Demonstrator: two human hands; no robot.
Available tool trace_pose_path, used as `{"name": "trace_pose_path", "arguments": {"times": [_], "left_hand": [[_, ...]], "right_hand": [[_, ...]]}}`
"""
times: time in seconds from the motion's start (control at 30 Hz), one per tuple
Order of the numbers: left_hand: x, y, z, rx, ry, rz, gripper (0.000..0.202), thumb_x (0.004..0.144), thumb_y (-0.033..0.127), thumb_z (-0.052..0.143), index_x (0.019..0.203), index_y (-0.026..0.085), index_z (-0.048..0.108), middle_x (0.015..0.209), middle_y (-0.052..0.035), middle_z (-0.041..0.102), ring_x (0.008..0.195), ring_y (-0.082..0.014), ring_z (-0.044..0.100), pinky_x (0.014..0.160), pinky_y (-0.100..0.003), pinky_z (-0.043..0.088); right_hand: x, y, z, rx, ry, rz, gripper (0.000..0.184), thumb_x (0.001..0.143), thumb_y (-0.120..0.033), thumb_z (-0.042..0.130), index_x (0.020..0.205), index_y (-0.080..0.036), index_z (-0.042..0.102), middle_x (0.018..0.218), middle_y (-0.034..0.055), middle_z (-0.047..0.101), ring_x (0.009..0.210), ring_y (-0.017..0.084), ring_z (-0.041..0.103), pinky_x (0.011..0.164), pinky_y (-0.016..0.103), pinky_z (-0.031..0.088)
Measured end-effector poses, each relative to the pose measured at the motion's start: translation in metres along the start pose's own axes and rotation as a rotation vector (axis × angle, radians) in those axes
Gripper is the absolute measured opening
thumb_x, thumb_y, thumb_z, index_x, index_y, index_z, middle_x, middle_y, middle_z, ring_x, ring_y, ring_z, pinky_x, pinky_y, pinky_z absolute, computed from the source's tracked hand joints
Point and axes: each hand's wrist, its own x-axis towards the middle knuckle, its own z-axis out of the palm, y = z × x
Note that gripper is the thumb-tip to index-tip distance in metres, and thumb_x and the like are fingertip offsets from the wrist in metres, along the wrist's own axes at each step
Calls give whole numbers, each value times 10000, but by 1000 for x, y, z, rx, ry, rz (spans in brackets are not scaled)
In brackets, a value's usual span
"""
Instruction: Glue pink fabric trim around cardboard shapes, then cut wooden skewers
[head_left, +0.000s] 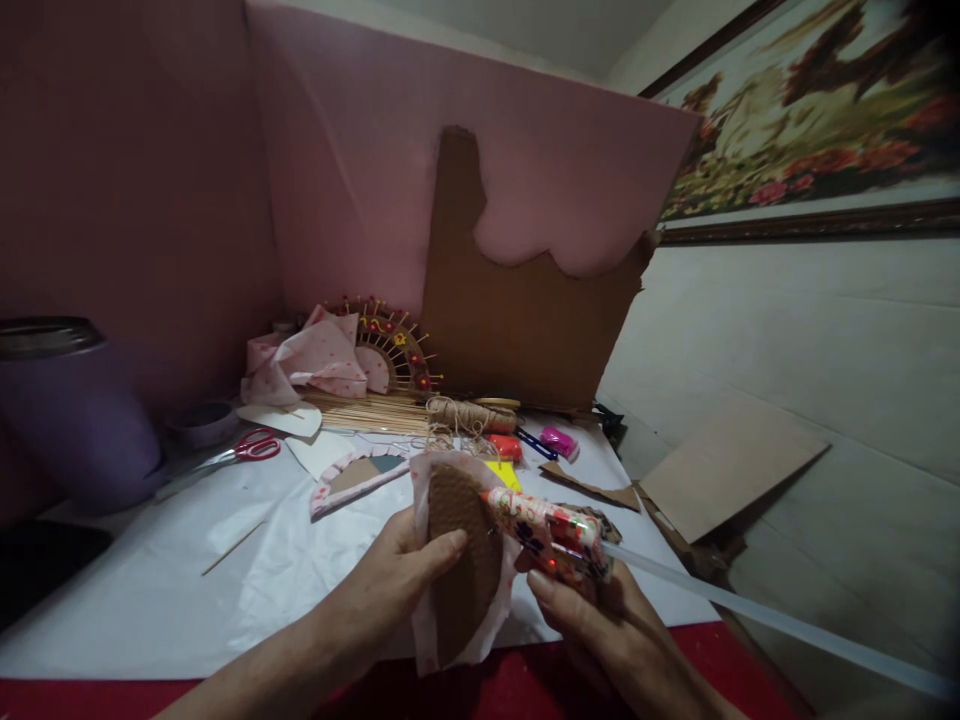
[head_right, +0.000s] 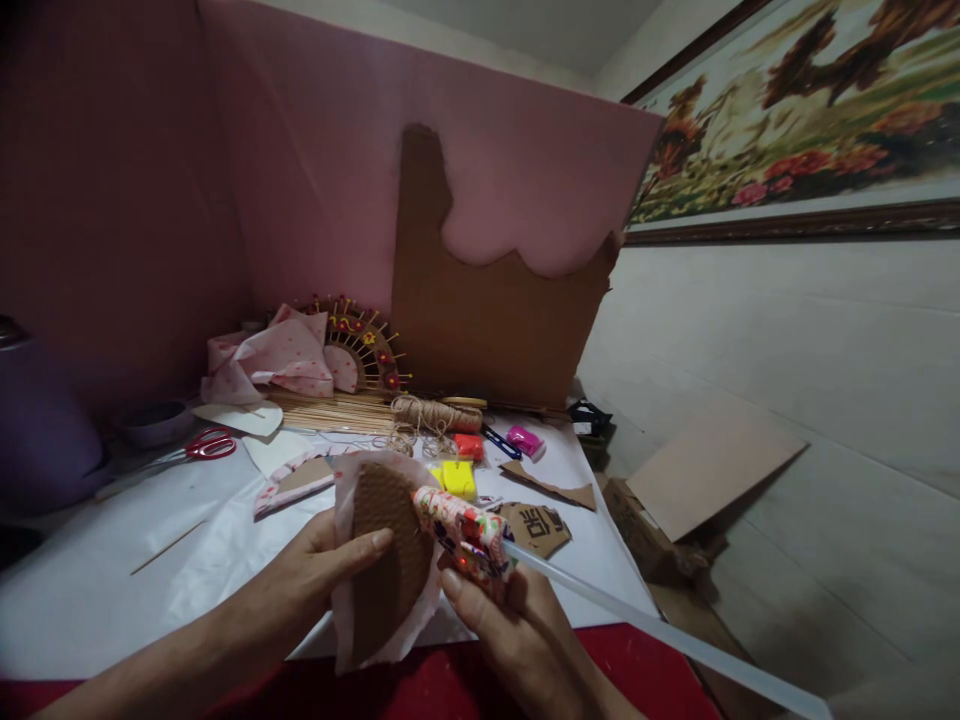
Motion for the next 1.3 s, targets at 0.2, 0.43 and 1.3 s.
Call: {"name": "trace_pose_path", "arguments": {"times": [0.2,0.43,1.3], "left_hand": [[1,-2,-3,-30,-9,14,220,791,317,605,945,167,654,894,-65,694,825,-200,604,793,-337,424],[2,0,1,-39,-23,11,206,783,303,612,910,148,661,842,-66,702,762,-187,610,749,-309,439],[2,5,3,-137,18,39,202,799,242,598,974,150,640,890,-68,710,838,-212,636,829,-343,428]], "right_hand": [[-1,-6,0,17,45,41,268,734,-443,658,750,-176,670,661,23,595,653,174,526,657,276,457],[-2,-4,4,46,98,63,239,722,-412,678,773,-180,655,645,-10,543,571,119,436,563,229,416],[-2,2,-1,7,81,73,291,740,-448,650,715,-159,621,622,-6,523,611,138,456,596,246,403]]}}
